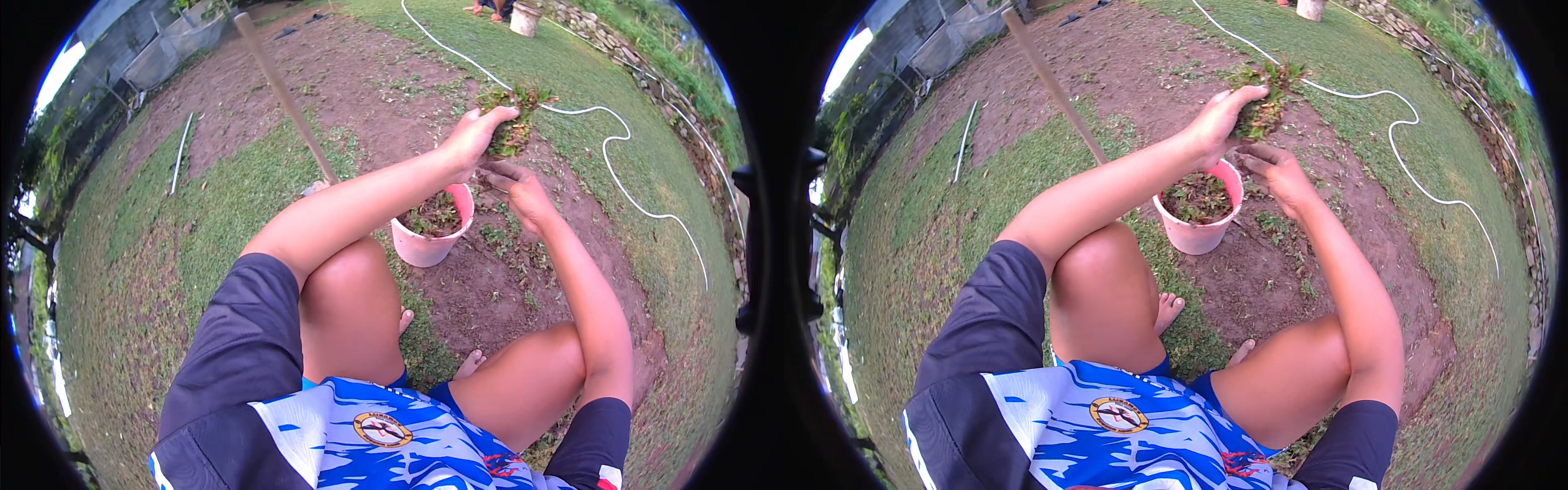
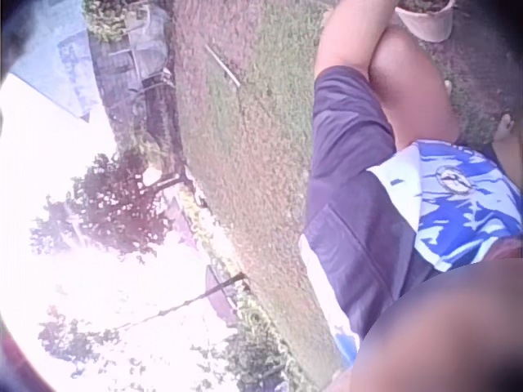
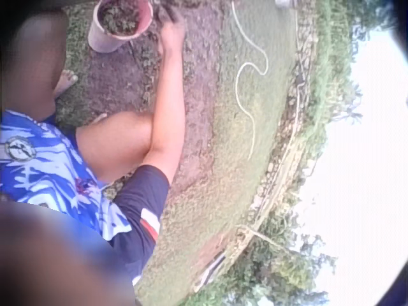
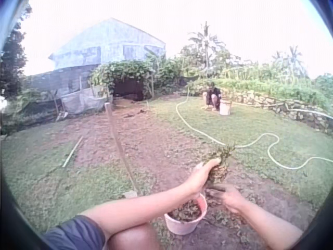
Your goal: The person squats on a patch of bare earth and repeatedly pulls small weeds from the ground by hand. They gather the uprooted plants and place them into a pink bucket positioned nearby. The process continues with the person picking weeds from the soil and depositing them into the bucket.
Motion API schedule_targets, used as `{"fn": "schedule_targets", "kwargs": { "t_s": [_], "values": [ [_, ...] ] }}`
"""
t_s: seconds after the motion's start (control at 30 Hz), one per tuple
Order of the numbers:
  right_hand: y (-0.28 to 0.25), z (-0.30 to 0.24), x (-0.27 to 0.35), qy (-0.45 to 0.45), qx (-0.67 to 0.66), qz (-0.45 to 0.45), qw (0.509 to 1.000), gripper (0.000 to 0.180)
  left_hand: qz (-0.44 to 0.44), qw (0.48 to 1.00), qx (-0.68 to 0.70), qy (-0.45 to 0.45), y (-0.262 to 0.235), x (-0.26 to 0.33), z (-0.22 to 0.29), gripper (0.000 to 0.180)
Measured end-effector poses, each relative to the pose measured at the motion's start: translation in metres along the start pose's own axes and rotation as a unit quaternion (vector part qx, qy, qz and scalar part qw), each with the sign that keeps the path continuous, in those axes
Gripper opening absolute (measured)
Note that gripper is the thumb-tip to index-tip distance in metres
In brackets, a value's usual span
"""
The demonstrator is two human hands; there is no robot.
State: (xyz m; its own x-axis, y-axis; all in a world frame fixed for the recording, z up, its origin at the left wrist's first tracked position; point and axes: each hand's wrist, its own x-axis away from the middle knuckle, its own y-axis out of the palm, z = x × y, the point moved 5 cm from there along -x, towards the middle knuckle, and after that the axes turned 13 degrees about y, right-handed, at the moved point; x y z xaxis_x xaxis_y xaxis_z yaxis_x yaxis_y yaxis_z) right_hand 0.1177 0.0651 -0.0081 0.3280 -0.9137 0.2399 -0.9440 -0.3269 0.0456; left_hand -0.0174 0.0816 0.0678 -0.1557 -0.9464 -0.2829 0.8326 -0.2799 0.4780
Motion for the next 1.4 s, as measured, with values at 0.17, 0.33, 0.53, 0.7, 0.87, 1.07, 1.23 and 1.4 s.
{"fn": "schedule_targets", "kwargs": {
  "t_s": [0.17,0.33,0.53,0.7,0.87,1.07,1.23,1.4],
  "values": [
    [-0.024,-0.009,-0.010,0.017,0.049,0.100,0.994,0.024,0.108,0.989,-0.094,-0.028,-0.019,-0.002,-0.024,0.045],
    [-0.034,0.013,-0.014,0.072,0.080,0.059,0.992,0.027,0.117,0.984,-0.136,-0.011,-0.017,-0.010,-0.040,0.045],
    [-0.051,0.026,-0.022,0.052,0.165,0.049,0.984,0.033,0.087,0.987,-0.129,0.027,0.009,-0.016,-0.041,0.048],
    [-0.099,-0.014,0.029,-0.051,-0.131,0.074,0.987,0.044,-0.016,0.970,-0.236,0.055,0.009,-0.026,-0.045,0.057],
    [-0.115,-0.034,0.073,-0.050,-0.129,0.036,0.990,0.052,-0.240,0.856,-0.451,0.075,0.031,-0.018,-0.068,0.065],
    [-0.126,-0.015,0.070,-0.017,0.080,0.097,0.992,0.052,-0.262,0.837,-0.460,0.135,0.043,-0.012,-0.074,0.072],
    [-0.148,-0.018,0.075,-0.023,0.012,0.189,0.982,0.049,-0.063,0.925,-0.304,0.218,0.035,-0.004,-0.052,0.084],
    [-0.146,-0.017,0.072,-0.033,-0.072,0.221,0.972,0.047,-0.115,0.959,-0.257,0.035,0.024,-0.005,-0.069,0.082]
  ]
}}
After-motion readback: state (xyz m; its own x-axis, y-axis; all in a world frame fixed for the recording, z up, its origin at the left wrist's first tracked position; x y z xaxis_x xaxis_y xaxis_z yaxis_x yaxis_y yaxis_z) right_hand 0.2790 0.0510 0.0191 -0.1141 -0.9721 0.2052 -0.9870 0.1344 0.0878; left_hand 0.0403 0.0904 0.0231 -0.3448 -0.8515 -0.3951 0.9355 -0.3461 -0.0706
